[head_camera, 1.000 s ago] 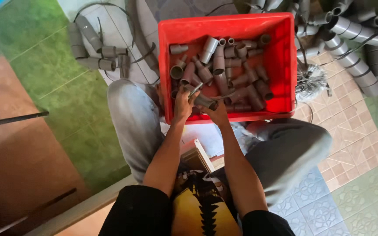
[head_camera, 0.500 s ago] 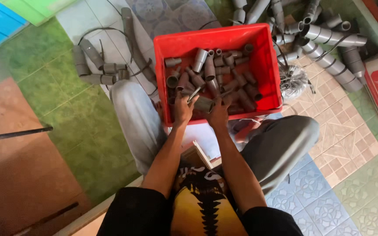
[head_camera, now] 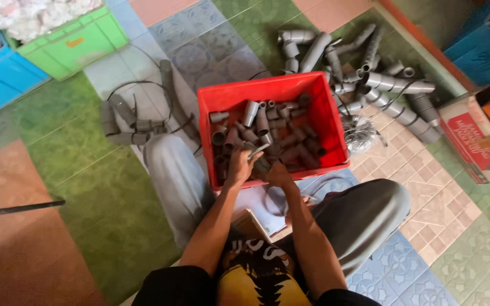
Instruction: The person sits on the floor and sorts through a red crate filled with metal pipe fittings. They pick up individual fittings, inspect them, and place them back into the crate or onto the floor.
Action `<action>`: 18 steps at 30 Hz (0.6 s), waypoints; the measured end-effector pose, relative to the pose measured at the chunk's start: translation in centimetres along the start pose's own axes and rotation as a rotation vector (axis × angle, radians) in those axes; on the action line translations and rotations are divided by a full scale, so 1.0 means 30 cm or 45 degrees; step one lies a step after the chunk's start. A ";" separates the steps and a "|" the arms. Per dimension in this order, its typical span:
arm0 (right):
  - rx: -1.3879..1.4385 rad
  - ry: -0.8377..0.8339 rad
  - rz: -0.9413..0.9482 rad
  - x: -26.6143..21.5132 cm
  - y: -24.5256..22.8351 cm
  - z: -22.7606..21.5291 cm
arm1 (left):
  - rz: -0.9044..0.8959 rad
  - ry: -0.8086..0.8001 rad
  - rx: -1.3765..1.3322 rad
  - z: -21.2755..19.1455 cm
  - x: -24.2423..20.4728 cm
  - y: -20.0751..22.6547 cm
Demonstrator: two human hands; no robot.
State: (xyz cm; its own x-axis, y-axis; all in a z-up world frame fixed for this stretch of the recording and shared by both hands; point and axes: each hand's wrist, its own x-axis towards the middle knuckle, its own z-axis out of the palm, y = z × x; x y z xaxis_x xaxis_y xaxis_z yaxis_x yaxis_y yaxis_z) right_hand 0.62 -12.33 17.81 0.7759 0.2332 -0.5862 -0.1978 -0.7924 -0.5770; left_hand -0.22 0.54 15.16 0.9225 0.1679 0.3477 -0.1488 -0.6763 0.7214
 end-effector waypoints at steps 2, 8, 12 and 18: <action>-0.022 0.124 0.028 0.021 0.025 0.030 | -0.037 0.015 -0.071 -0.027 0.016 0.027; 0.226 0.312 -0.212 0.115 0.045 0.050 | -0.122 0.184 -0.065 -0.139 0.116 0.136; -0.175 0.499 -0.277 0.153 0.030 0.083 | -0.108 0.426 -0.023 -0.003 0.122 0.034; 0.234 0.302 -0.056 0.203 0.034 0.073 | -0.067 0.481 -0.039 0.037 0.127 -0.032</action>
State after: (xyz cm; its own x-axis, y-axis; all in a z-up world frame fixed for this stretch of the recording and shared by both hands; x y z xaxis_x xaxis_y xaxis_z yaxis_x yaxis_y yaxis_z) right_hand 3.83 -10.47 12.41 0.9002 0.1099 -0.4214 -0.2490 -0.6639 -0.7052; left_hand 3.84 1.05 15.13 0.7339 0.4582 0.5014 -0.1205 -0.6387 0.7600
